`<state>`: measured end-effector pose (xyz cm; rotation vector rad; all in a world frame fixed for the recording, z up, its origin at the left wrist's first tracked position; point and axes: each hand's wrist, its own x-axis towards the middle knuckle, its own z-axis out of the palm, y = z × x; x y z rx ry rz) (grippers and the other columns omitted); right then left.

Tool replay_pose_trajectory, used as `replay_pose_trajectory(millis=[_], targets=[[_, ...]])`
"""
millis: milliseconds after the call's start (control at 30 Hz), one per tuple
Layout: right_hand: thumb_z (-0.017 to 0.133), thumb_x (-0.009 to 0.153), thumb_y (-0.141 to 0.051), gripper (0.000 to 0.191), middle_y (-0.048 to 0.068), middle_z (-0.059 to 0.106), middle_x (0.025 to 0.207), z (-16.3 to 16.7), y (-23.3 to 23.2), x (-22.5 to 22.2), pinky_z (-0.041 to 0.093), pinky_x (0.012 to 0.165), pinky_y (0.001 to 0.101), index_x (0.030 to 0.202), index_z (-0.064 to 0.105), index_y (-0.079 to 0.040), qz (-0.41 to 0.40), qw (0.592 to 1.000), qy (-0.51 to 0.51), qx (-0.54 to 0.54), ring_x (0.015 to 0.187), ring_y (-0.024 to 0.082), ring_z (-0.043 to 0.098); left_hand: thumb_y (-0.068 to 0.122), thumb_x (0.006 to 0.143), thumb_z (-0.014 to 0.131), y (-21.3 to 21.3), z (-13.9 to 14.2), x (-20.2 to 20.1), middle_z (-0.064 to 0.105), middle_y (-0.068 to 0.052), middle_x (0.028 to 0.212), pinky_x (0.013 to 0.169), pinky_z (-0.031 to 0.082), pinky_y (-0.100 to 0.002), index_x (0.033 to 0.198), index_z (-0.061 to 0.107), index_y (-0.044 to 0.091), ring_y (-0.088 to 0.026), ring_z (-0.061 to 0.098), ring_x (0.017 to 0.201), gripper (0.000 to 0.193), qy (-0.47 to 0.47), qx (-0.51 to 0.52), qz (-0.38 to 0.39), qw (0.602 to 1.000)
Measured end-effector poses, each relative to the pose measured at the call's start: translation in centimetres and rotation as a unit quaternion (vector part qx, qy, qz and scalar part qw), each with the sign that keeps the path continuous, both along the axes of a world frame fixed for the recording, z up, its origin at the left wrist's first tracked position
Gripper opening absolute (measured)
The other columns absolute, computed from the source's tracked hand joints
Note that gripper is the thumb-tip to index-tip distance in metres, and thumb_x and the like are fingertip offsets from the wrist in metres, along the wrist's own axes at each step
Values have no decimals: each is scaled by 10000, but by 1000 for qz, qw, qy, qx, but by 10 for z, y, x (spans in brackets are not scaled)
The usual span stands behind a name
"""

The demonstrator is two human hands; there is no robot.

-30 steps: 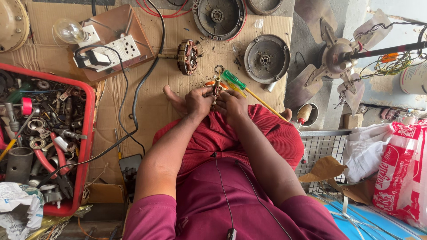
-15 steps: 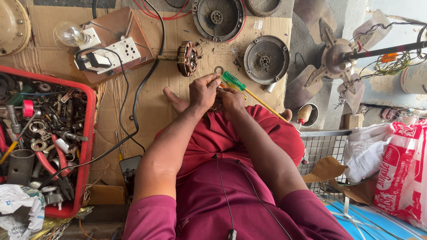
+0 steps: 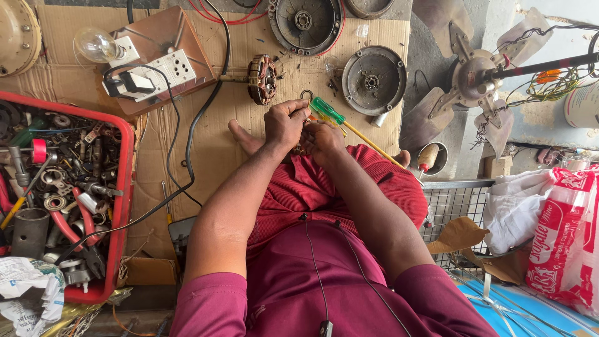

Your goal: The person is repairing an electrical motor, likely from a ceiling fan. They use a screwdriver to adjust components within the motor housing and a brush to clean the inside of the motor casing. The person handles the motor stator and casing, using tools to manipulate and clean the parts.

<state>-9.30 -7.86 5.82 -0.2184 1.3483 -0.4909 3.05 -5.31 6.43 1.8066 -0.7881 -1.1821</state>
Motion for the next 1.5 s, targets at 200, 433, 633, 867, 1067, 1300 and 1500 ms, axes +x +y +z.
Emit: replay_pose_trajectory(millis=[200,433,633,867,1067,1300,1500], targets=[[691,948,-26,204,142,685,948,-6,5,9,646,664,318,1101,574,39,34,981,74,-174,760,207,702,136,910,757,1,-3,1,800,-85,1061,847,620,-280,1136,773,66,-134,771,936,237,-20,-14,0,1000],[646,936,22,275,124,680,1026,9,18,-2,643,769,364,1151,490,-49,-56,998,-12,-28,845,211,697,144,906,737,1,-1,1,798,-58,1048,749,649,-255,1151,755,63,-85,747,826,259,73,13,21,997],[595,978,-11,117,116,652,1019,0,21,4,605,811,372,1092,573,-1,-119,988,-88,46,879,221,676,142,924,758,0,-3,5,813,-61,982,707,614,-221,1147,773,40,-61,743,771,246,17,-36,-13,999],[523,1024,-50,197,119,612,1044,-5,11,9,573,851,341,1187,600,29,-198,959,-154,130,853,187,605,146,973,680,-2,4,8,811,-57,958,664,614,-228,1185,763,77,-61,725,741,238,54,26,-25,998],[494,1009,-26,224,121,645,1054,-1,8,9,569,767,323,1194,620,-31,-124,985,-117,10,817,195,624,105,965,646,-1,0,10,797,-59,1059,725,622,-254,1202,749,88,-94,745,834,259,48,23,-34,998],[566,969,56,171,119,645,995,3,9,10,609,737,361,1110,574,-40,-128,992,-14,-6,814,229,651,85,902,718,-3,-8,12,802,-99,1067,847,609,-271,1145,757,43,-133,774,935,250,5,-24,-46,999],[637,946,27,137,108,666,920,-2,10,16,567,628,335,1070,592,-9,-49,991,58,-109,713,203,645,83,837,792,-3,-6,10,798,-107,964,790,604,-277,1043,790,32,-150,774,849,213,-52,-44,-42,997]])
